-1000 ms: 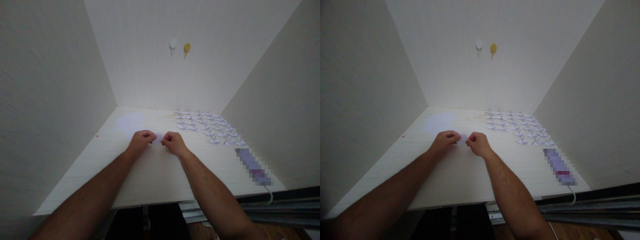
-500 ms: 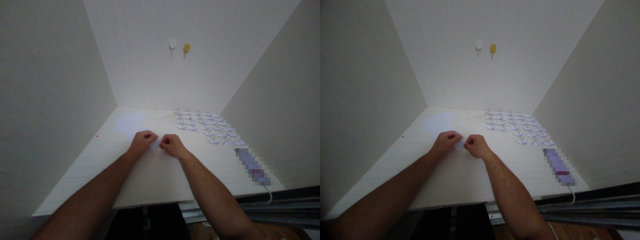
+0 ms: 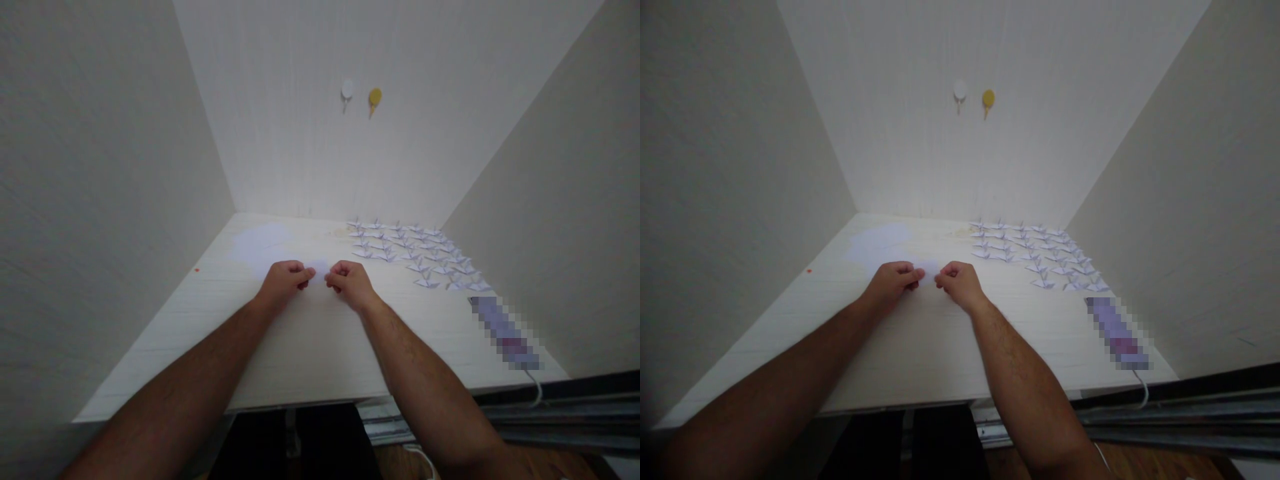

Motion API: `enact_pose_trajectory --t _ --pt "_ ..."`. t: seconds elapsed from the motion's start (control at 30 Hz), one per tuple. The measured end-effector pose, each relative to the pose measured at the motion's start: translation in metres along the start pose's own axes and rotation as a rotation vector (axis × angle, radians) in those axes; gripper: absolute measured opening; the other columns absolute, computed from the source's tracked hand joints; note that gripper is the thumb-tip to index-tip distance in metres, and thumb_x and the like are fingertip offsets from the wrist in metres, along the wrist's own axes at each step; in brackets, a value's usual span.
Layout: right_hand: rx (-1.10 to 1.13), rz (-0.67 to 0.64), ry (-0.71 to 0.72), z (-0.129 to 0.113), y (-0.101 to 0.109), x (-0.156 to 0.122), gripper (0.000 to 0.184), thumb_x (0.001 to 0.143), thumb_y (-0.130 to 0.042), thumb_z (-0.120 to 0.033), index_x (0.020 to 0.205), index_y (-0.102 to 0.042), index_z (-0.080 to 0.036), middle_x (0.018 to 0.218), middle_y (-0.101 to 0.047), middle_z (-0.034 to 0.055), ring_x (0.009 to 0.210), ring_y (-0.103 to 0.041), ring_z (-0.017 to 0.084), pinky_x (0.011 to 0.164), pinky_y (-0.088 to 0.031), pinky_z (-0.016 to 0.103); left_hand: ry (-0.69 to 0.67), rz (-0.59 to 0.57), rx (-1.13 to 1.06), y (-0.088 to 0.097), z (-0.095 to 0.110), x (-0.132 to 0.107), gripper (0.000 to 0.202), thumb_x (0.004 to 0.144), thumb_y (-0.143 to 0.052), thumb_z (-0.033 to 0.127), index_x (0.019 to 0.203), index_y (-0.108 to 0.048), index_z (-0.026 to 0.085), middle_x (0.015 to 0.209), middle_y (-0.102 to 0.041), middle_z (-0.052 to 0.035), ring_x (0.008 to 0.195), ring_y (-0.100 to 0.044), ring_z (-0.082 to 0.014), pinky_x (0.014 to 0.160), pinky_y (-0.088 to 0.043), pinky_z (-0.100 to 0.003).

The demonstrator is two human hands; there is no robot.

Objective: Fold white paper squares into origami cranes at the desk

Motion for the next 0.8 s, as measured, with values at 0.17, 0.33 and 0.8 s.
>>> enact_pose_trajectory --t 0.17,0.33,0.8 --pt "0.077 -0.008 -0.007 0.002 0.0 0.002 0.017 0.058 -0.069 -0.026 0.061 -0.055 -0.017 0.051 -0.06 -0.0018 0.04 -0.042 0.007 0.04 -0.028 0.02 -0.035 0.03 0.096 0.004 0.013 -0.004 0.033 0.067 -0.067 0.044 0.051 -0.057 0.017 0.045 -0.052 0.0023 0.043 -0.04 -0.0086 0.046 -0.031 -0.022" --pt "0.155 0.013 -0.025 0.0 0.004 0.0 0.019 0.055 -0.07 -0.026 0.058 -0.053 -0.017 0.048 -0.058 -0.0025 0.038 -0.042 0.007 0.04 -0.028 0.021 -0.048 -0.136 0.109 -0.009 0.011 -0.006 0.033 0.071 -0.062 0.047 0.059 -0.064 0.017 0.05 -0.056 -0.0004 0.046 -0.045 -0.0104 0.046 -0.032 -0.022" --pt "0.012 -0.038 -0.013 0.004 0.006 0.002 0.014 0.059 -0.067 -0.023 0.059 -0.055 -0.016 0.048 -0.058 -0.0028 0.038 -0.041 0.007 0.039 -0.028 0.02 -0.106 -0.208 0.17 -0.011 0.012 -0.005 0.021 0.064 -0.071 0.038 0.065 -0.062 0.018 0.055 -0.057 0.0015 0.049 -0.046 -0.0114 0.048 -0.034 -0.024"
Point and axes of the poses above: each hand's wrist, its own x-axis towards the middle knuckle, its own y-axis out of the back of the hand, z = x × y, the point moved 9 cm from there along x, towards the middle knuckle
